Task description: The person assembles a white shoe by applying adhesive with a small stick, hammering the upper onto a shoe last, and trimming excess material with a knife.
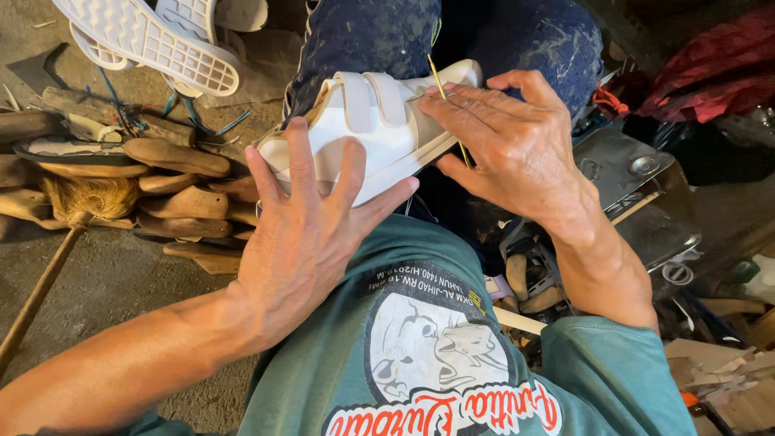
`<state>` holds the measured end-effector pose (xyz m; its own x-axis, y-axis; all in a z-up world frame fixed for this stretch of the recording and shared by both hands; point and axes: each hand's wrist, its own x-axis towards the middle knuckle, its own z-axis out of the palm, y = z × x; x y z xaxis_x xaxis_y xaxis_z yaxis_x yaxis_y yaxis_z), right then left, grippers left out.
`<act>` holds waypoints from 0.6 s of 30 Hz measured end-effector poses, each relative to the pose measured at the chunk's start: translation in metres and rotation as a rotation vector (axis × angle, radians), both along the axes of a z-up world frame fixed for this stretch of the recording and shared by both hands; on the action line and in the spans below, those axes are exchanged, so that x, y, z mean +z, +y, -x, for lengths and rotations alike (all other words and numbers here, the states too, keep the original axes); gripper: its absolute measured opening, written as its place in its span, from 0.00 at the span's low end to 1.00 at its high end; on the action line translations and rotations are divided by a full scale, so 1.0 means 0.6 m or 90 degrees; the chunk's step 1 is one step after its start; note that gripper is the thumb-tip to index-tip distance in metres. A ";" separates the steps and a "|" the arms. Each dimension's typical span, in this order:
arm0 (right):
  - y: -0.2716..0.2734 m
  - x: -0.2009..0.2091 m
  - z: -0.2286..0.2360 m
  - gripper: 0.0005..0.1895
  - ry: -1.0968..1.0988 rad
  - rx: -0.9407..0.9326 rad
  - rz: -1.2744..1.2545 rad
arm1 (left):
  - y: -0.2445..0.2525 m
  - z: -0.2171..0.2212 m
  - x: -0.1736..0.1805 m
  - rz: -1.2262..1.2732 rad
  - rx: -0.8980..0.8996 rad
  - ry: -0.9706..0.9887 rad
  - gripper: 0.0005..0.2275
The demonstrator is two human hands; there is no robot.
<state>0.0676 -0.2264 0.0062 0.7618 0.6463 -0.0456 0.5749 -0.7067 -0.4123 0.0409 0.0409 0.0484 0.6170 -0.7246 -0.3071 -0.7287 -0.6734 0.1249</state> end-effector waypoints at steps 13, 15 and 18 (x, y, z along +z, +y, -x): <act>0.048 0.034 0.092 0.20 0.134 -0.237 -0.363 | -0.007 0.003 0.003 -0.040 0.018 -0.045 0.25; 0.069 0.026 0.103 0.17 0.136 -0.261 -0.410 | -0.010 0.000 0.001 -0.030 0.017 -0.062 0.23; 0.092 0.021 0.112 0.17 0.211 -0.303 -0.438 | -0.012 0.002 0.001 -0.064 -0.006 -0.054 0.22</act>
<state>0.0002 -0.1715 0.0187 0.9725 0.2307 -0.0307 0.0597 -0.3748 -0.9252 0.0397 0.0337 0.0493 0.6374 -0.6982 -0.3258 -0.7398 -0.6728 -0.0055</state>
